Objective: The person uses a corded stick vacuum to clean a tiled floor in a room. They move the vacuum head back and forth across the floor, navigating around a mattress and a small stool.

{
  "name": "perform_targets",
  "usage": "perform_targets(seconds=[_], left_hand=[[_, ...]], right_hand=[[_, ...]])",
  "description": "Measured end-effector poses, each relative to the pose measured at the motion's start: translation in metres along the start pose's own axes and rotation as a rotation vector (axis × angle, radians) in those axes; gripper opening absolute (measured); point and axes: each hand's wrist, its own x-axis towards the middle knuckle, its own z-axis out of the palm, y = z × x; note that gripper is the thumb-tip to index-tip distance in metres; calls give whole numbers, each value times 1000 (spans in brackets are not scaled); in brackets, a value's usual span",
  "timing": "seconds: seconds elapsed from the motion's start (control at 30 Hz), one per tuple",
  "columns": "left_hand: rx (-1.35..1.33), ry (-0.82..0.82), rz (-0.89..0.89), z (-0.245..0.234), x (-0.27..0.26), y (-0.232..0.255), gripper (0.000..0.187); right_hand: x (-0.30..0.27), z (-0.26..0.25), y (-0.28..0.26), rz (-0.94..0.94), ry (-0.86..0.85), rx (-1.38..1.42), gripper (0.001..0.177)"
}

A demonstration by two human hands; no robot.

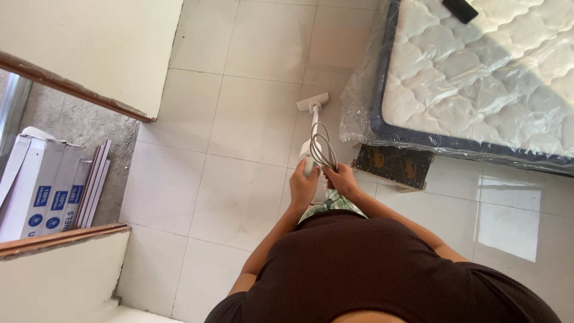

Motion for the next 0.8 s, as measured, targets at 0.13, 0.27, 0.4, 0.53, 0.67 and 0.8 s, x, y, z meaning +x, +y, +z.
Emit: perform_targets(seconds=[0.13, 0.27, 0.4, 0.53, 0.67, 0.8], left_hand=[[-87, 44, 361, 22, 37, -1, 60], [-139, -122, 86, 47, 72, 1, 62], [-59, 37, 354, 68, 116, 10, 52], [-167, -65, -79, 70, 163, 17, 59], [70, 1, 174, 35, 190, 24, 59], [141, -58, 112, 8, 187, 28, 67]], right_hand=[[40, -8, -18, 73, 5, 137, 35], [76, -19, -38, 109, 0, 202, 35], [112, -35, -62, 128, 48, 74, 39], [137, -59, -68, 71, 9, 90, 34], [162, -90, -73, 78, 74, 99, 30], [175, -110, -73, 30, 155, 112, 36]])
